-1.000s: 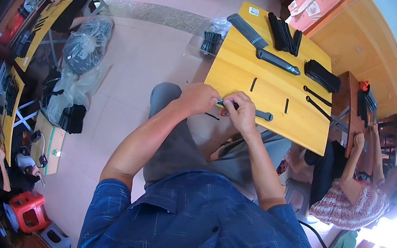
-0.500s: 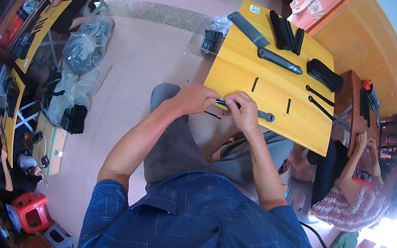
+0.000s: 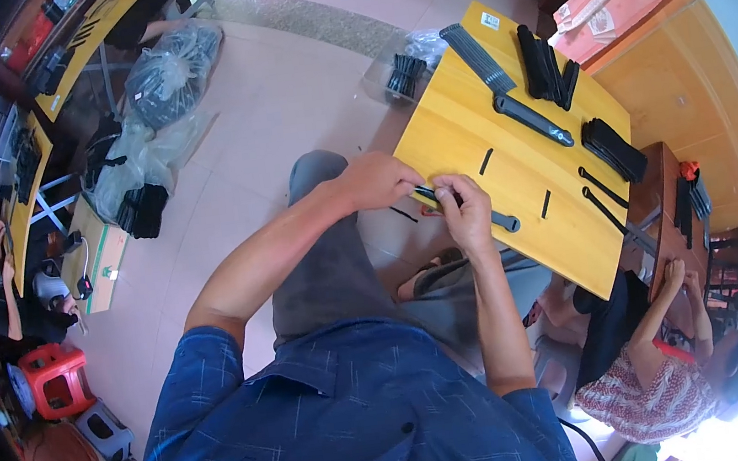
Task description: Assembling plastic buckles and adjustment sliders onto black fabric straps for soft goods.
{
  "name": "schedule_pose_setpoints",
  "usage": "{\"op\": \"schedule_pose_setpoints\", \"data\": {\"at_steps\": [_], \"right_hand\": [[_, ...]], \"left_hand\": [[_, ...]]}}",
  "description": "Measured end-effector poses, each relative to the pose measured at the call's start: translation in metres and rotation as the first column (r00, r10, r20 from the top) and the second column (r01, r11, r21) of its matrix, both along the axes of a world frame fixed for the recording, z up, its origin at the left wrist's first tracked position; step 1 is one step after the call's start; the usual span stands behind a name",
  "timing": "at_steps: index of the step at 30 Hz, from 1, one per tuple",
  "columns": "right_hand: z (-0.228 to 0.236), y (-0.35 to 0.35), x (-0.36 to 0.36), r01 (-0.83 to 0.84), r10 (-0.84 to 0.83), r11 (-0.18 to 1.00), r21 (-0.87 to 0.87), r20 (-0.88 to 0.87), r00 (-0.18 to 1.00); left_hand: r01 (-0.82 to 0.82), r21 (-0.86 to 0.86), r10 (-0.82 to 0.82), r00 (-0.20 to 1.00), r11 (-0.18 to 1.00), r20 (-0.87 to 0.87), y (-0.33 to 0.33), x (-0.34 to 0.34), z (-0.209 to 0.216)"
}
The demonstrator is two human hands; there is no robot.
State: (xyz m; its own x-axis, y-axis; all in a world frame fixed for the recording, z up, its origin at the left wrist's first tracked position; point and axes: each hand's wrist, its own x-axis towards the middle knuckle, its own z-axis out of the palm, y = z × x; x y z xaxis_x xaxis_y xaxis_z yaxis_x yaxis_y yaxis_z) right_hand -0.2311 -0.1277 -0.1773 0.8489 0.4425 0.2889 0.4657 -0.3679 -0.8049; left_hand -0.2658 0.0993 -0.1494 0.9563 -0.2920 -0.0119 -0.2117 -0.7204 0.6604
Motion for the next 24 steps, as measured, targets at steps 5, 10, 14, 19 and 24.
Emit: {"op": "schedule_pose_setpoints", "data": {"at_steps": [5, 10, 14, 19, 24], "right_hand": [[0.001, -0.002, -0.001, -0.014, 0.014, 1.000, -0.009, -0.047, 0.999], [0.003, -0.004, 0.000, -0.042, 0.045, 0.999, 0.029, -0.083, 0.996], [0.005, -0.005, 0.001, -0.053, 0.052, 0.999, -0.007, -0.110, 0.993], [0.002, -0.005, 0.002, -0.050, 0.050, 0.999, 0.004, -0.067, 0.996], [0.003, -0.005, 0.002, -0.056, 0.056, 0.998, -0.012, -0.064, 0.996]], "left_hand": [[0.011, 0.013, -0.011, 0.999, 1.000, -0.048, 0.001, -0.002, 0.003], [-0.012, -0.037, 0.008, 0.996, 0.999, -0.090, 0.005, -0.005, 0.005], [-0.021, -0.070, 0.008, 0.985, 0.997, -0.173, 0.005, -0.006, 0.011], [0.008, -0.048, -0.017, 0.980, 0.999, -0.201, 0.010, -0.005, 0.011], [0.042, -0.021, -0.045, 0.982, 0.999, -0.183, 0.013, -0.004, 0.012]]}}
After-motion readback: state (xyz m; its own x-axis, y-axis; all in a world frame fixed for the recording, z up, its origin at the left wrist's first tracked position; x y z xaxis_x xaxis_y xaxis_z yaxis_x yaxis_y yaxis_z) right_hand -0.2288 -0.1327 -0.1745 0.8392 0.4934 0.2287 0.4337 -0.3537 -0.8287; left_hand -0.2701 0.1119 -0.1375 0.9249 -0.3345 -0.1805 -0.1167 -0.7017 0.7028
